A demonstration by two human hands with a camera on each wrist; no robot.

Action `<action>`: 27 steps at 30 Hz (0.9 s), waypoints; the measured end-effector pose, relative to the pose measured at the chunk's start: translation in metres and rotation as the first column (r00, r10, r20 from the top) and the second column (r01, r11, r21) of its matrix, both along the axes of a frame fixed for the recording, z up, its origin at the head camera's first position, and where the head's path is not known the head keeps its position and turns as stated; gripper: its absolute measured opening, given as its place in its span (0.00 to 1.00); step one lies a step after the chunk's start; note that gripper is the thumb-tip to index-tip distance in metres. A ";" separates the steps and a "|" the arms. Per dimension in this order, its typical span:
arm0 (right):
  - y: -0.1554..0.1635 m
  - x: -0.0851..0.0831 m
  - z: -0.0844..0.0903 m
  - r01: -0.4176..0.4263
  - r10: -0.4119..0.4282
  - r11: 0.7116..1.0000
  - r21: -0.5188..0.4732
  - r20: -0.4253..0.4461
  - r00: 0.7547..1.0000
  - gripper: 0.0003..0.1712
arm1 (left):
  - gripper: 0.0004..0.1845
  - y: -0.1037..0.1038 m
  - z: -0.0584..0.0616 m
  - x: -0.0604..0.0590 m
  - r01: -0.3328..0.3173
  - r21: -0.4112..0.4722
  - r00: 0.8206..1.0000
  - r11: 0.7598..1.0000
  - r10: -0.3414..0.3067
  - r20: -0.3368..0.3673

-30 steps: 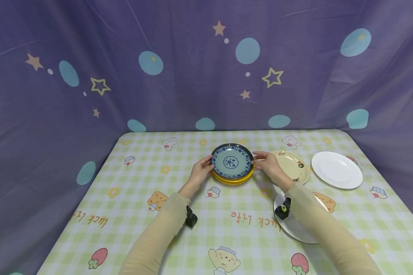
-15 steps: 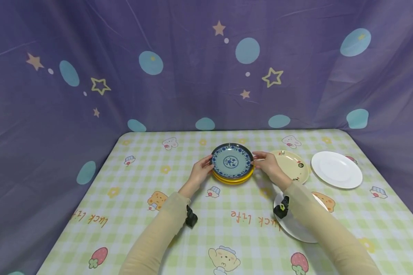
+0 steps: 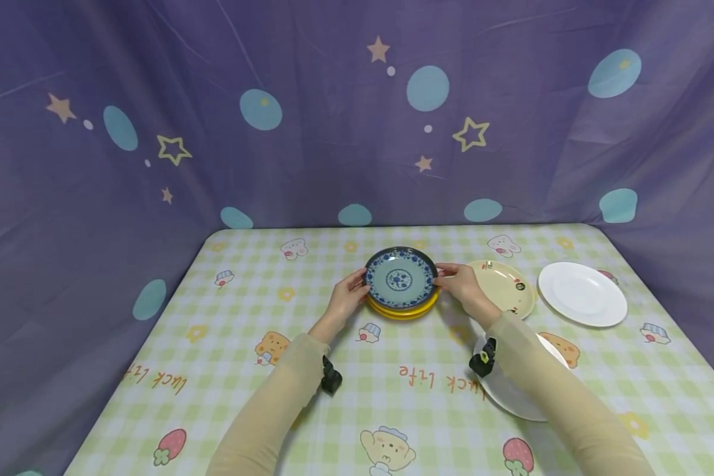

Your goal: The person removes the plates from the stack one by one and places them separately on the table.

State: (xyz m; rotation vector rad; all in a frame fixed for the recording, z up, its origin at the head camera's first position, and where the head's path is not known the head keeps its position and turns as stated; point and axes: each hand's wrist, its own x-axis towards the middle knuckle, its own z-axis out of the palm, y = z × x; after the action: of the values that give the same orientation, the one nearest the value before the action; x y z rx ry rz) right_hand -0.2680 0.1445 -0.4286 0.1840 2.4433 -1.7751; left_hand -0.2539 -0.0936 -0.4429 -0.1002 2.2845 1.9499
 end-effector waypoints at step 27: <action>0.003 0.001 0.007 0.028 -0.023 0.989 -0.148 0.036 0.999 0.23 | 0.26 0.002 0.000 -0.002 0.003 0.018 1.000 1.000 -0.003 -0.001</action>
State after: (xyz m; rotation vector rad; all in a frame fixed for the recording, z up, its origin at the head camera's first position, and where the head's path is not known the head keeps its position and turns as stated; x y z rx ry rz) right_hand -0.2673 0.1478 -0.4215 0.2303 2.2835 -1.9388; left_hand -0.2556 -0.0921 -0.4430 -0.0943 2.2655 1.9698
